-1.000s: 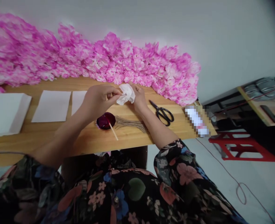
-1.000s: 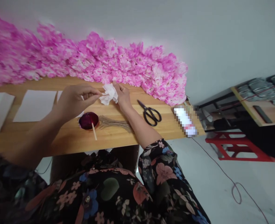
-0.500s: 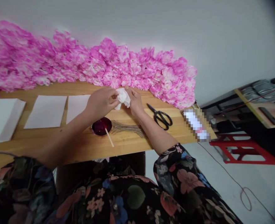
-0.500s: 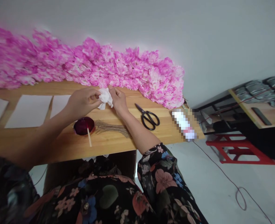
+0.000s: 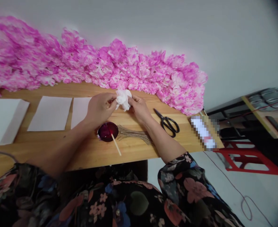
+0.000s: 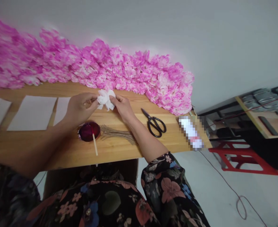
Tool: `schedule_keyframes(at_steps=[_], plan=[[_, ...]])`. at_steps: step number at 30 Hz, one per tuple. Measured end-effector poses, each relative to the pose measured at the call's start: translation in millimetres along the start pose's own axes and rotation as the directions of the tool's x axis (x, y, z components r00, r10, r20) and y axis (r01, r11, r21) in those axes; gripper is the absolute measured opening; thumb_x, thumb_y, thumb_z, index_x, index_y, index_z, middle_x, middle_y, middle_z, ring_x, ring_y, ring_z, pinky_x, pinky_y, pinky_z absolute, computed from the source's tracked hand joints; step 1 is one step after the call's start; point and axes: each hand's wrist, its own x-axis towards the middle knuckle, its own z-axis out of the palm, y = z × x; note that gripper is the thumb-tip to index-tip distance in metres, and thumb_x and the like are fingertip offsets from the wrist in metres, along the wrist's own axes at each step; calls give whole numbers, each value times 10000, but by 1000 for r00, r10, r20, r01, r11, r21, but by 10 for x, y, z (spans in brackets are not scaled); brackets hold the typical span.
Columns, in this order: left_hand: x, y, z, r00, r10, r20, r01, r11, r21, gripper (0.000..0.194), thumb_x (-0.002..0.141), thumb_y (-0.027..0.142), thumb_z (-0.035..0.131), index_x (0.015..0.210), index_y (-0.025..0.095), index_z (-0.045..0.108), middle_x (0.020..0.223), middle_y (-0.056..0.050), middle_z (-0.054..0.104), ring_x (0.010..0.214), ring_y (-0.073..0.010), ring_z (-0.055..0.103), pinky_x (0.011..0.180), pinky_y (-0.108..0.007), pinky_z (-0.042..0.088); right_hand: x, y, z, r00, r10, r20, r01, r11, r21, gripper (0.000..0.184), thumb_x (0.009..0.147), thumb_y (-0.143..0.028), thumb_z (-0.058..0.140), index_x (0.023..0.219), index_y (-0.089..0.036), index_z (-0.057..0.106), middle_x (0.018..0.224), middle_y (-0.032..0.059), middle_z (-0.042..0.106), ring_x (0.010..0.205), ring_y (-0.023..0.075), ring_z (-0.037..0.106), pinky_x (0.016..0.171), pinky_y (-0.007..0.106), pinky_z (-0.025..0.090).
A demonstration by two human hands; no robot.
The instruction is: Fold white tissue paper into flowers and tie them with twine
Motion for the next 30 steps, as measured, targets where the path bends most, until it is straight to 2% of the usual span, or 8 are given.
schedule_keyframes(at_steps=[5, 8, 11, 14, 19, 24, 27, 30], plan=[[-16, 9, -60, 998, 43, -39, -46, 995, -93, 279, 962, 388, 507, 929, 239, 741, 900, -28, 762, 823, -194, 663, 835, -337, 522, -44, -82, -5, 1000, -6, -19, 5, 999, -47, 452, 740, -642, 802, 769, -216, 657, 706, -44, 578, 654, 105, 466, 632, 257, 380], [-6, 36, -51, 1000, 28, -12, -29, 997, -68, 257, 945, 433, 568, 902, 238, 729, 882, -32, 755, 838, -207, 662, 831, -343, 518, -61, -94, 1, 999, -33, -5, 32, 996, -85, 439, 770, -630, 791, 747, -215, 648, 692, -45, 557, 661, 108, 461, 639, 261, 376], [6, 29, -5, 999, 12, 37, -11, 1000, -2, 184, 890, 376, 624, 904, 227, 730, 897, -42, 764, 866, -222, 666, 819, -344, 508, -61, -72, 2, 998, -63, 7, 63, 993, -97, 450, 782, -627, 788, 712, -213, 627, 664, -51, 525, 645, 103, 440, 627, 260, 360], [10, -2, 29, 998, 6, 67, -7, 1000, 12, 183, 880, 313, 594, 936, 223, 743, 924, -48, 777, 877, -227, 680, 812, -348, 505, -60, -56, -4, 999, -50, -3, 49, 994, -103, 468, 785, -638, 788, 698, -214, 613, 648, -53, 501, 632, 102, 423, 615, 262, 349], [4, -3, 22, 998, -50, 50, 50, 999, 8, 210, 898, 321, 576, 936, 226, 760, 926, -52, 795, 881, -232, 704, 813, -350, 514, -81, -74, 5, 999, -43, 14, 44, 993, -105, 487, 816, -691, 742, 735, -215, 670, 675, -28, 574, 659, 120, 475, 660, 279, 408], [0, 10, 16, 997, -73, 20, 74, 997, -13, 220, 898, 322, 583, 960, 234, 775, 914, -43, 806, 853, -225, 707, 777, -330, 514, -83, -90, 14, 997, -27, 74, 33, 995, -91, 491, 738, -702, 800, 787, -219, 726, 750, -8, 672, 708, 138, 541, 725, 296, 463], [3, -27, 20, 998, -67, 22, 67, 998, 2, 201, 888, 331, 604, 938, 237, 775, 873, -37, 796, 812, -219, 692, 746, -323, 502, -63, -75, 2, 998, -42, 52, 47, 995, -93, 496, 672, -687, 855, 773, -221, 721, 744, -17, 665, 710, 138, 538, 715, 290, 458], [15, -64, 18, 997, -74, 8, 74, 997, 15, 183, 881, 336, 615, 923, 244, 768, 832, -26, 780, 777, -206, 673, 718, -315, 485, -46, -55, -9, 998, -52, 23, 53, 997, -59, 500, 668, -683, 862, 783, -218, 719, 744, -18, 655, 689, 132, 521, 690, 283, 445]])
